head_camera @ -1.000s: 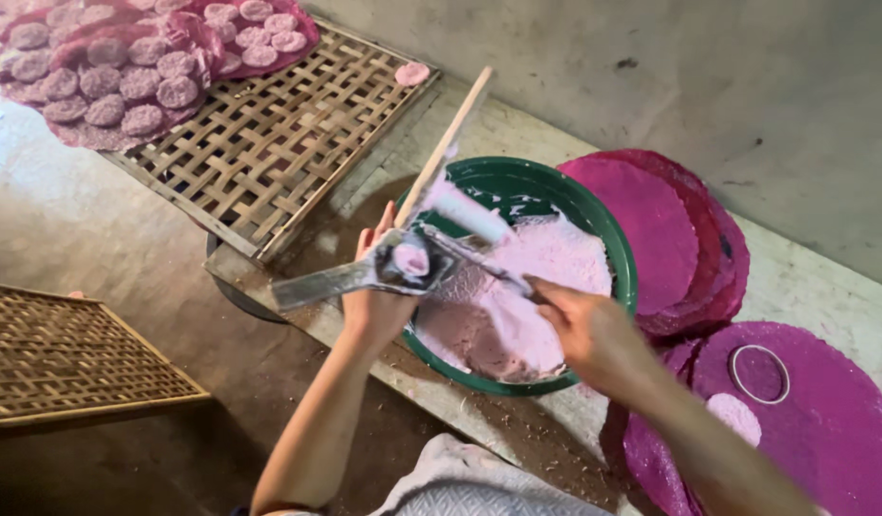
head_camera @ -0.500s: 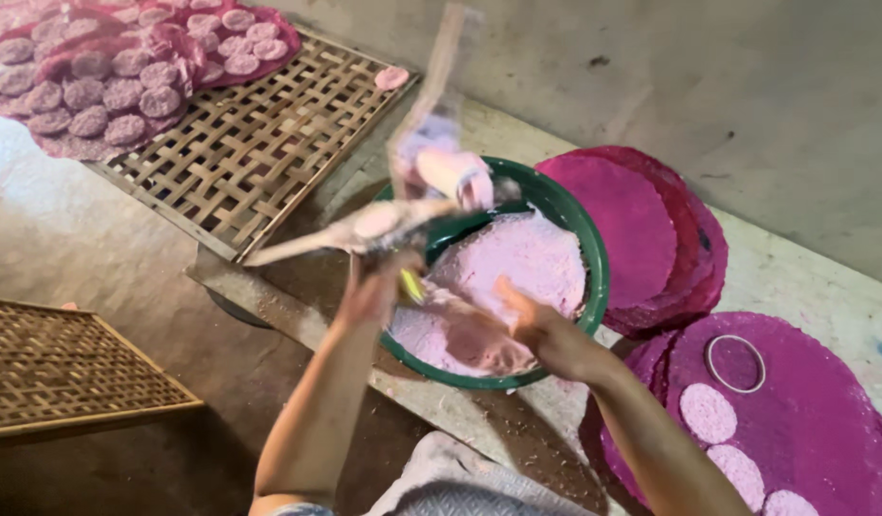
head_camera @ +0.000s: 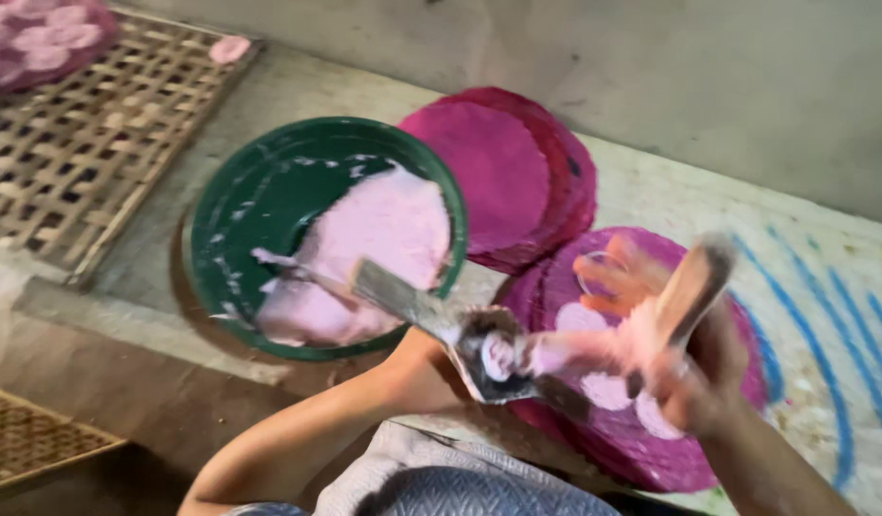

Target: The person uses a specialized hand press tool to create circular dough discs on large pink mats, dipping the tool into a bowl of pink mixture between presses.

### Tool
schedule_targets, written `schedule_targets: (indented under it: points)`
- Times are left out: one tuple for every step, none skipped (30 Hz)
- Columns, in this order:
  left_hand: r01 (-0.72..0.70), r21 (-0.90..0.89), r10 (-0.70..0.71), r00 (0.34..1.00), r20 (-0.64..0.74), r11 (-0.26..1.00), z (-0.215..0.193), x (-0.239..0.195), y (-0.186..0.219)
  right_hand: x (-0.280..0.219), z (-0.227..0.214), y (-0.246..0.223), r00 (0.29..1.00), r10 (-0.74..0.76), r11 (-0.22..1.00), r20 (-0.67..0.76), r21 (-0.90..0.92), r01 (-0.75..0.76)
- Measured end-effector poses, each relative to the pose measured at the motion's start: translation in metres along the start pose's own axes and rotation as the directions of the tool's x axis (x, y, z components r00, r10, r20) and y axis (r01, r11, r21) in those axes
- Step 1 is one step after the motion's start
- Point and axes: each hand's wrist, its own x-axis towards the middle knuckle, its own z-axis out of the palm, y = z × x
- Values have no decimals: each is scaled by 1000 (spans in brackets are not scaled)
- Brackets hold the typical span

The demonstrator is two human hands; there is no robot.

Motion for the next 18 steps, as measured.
schedule_targets:
  points:
    - [43, 84, -50, 995, 86, 996, 12, 9, 6, -11, -10, -9, 990, -75, 983, 123, -157, 94]
    - [76, 173, -105, 981, 166, 982, 27, 16, 12, -25, -19, -15, 958, -125, 934, 256, -295, 201]
    - [98, 264, -163, 957, 239, 960, 43, 23, 18, -39, -27, -17, 908, -146, 856, 392, -411, 315]
    - [93, 301, -180, 944, 277, 949, 57, 31, 24, -53, -34, -20, 914, -162, 870, 372, -383, 310]
    - [86, 338, -198, 929, 313, 937, 72, 37, 31, -68, -36, -19, 919, -177, 884, 352, -354, 306]
    - [82, 372, -218, 914, 342, 925, 87, 41, 35, -81, -42, -18, 922, -190, 897, 336, -322, 303]
    - [75, 406, -238, 898, 369, 911, 101, 44, 39, -96, -46, -17, 947, -138, 905, 289, -352, 239]
    - [65, 440, -257, 883, 393, 896, 114, 49, 41, -108, -52, -14, 967, -88, 908, 241, -379, 177]
    - [54, 473, -276, 867, 415, 880, 124, 54, 40, -121, -62, -14, 981, -38, 908, 191, -403, 113]
    - [60, 252, -164, 895, 415, 966, 134, 60, 38, -133, -74, -12, 989, 19, 890, 145, -454, 49]
    - [52, 16, -54, 920, 389, 999, 140, 67, 32, -146, -90, -11, 993, 74, 865, 96, -502, -16]
    - [43, -221, 35, 941, 337, 974, 147, 68, 26, -161, -103, -8, 990, 133, 839, 46, -537, -88]
    - [86, -302, 21, 942, 335, 949, 156, 74, 19, -174, -120, -5, 945, 326, 891, 29, -344, -297]
    - [122, -373, 9, 944, 329, 920, 162, 87, 8, -189, -137, -1, 867, 495, 864, 57, -135, -484]
    - [155, -442, -4, 946, 324, 883, 167, 92, 0, -202, -154, 5, 761, 636, 760, 124, 70, -646]
    - [170, -321, -55, 940, 338, 931, 170, 95, -10, -218, -171, 11, 672, 722, 666, 163, 96, -740]
    - [184, -195, -108, 933, 345, 963, 171, 100, -22, -235, -182, 19, 572, 794, 560, 205, 116, -820]
    - [189, -65, -156, 925, 347, 980, 169, 110, -37, -250, -196, 29, 466, 850, 448, 245, 129, -885]
